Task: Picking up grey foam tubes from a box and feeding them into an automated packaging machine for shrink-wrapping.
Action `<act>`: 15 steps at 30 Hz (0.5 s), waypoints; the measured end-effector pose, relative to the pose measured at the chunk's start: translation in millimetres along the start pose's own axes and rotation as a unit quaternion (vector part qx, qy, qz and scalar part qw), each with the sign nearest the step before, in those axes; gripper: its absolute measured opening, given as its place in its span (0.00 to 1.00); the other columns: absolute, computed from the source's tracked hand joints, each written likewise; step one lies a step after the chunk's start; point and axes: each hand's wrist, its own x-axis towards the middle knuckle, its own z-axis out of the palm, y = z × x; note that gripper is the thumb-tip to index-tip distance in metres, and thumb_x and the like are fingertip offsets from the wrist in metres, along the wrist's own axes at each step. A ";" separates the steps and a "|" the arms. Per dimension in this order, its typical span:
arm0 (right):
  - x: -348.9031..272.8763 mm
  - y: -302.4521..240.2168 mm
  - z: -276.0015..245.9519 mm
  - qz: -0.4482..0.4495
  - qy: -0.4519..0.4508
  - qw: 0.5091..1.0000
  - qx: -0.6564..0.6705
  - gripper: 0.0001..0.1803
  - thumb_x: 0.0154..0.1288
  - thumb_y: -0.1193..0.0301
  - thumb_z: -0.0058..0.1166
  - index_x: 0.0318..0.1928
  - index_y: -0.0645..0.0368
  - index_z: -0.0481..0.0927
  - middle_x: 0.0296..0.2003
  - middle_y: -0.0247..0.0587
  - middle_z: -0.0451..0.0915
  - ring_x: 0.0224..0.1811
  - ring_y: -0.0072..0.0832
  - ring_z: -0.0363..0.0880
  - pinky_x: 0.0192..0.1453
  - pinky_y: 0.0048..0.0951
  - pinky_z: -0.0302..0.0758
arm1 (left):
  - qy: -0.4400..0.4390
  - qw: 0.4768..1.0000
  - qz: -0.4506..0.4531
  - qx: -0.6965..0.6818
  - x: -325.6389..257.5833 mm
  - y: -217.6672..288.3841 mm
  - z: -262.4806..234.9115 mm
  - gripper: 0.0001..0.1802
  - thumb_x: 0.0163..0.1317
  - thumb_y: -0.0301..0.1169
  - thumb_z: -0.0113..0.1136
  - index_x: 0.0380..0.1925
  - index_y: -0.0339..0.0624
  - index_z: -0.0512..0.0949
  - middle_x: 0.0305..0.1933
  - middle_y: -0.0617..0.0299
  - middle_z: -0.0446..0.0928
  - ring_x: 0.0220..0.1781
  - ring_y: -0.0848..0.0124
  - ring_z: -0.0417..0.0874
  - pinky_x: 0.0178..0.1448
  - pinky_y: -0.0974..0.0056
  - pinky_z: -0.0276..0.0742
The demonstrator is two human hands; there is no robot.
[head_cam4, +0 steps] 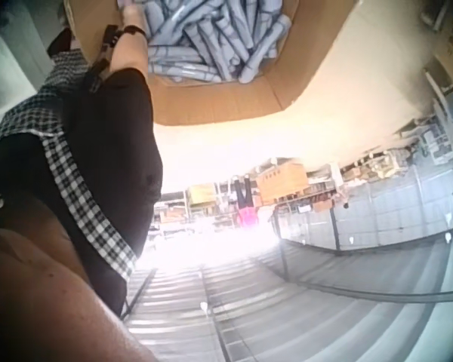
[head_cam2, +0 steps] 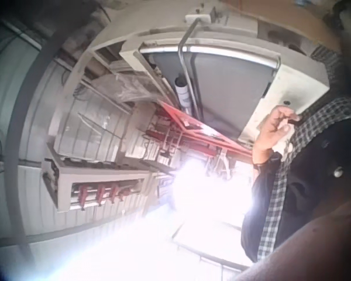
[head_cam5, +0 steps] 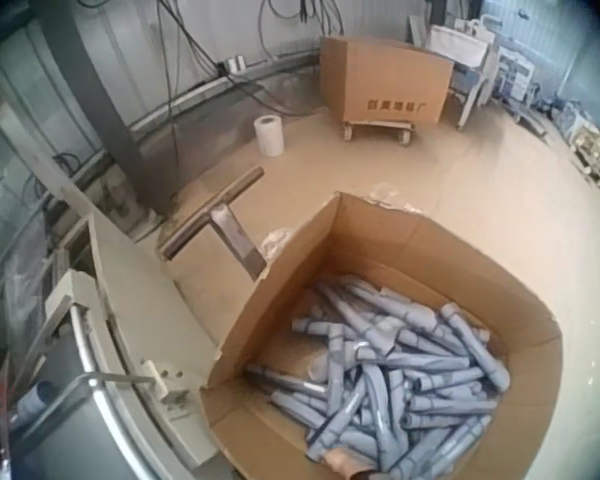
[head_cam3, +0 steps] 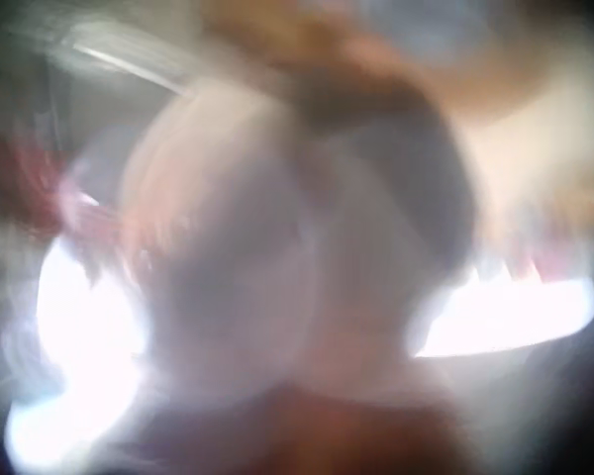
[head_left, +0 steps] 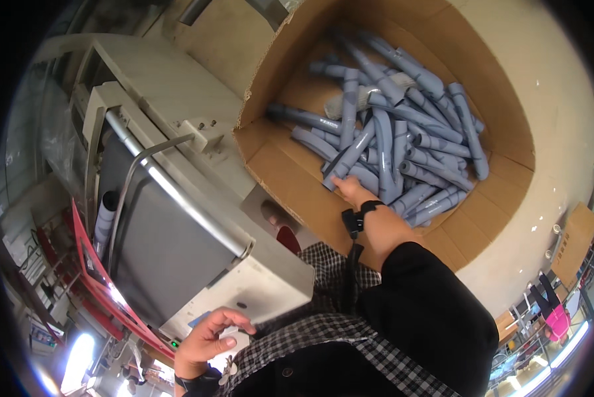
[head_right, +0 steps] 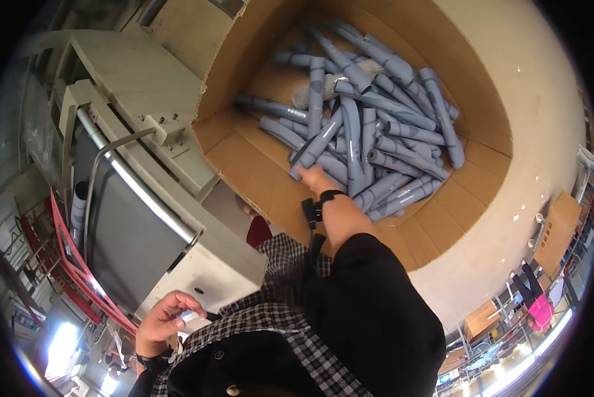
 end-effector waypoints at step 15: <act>-275.6 -98.7 -150.4 0.054 -0.149 0.885 0.438 0.24 0.59 0.52 0.55 0.45 0.59 0.73 0.37 0.37 0.77 0.36 0.27 0.76 0.36 0.26 0.73 | -0.168 0.952 0.145 0.212 40.2 43.5 -6.0 0.37 0.54 0.31 0.64 0.63 0.38 0.60 0.61 0.52 0.67 0.63 0.61 0.68 0.67 0.57 0.59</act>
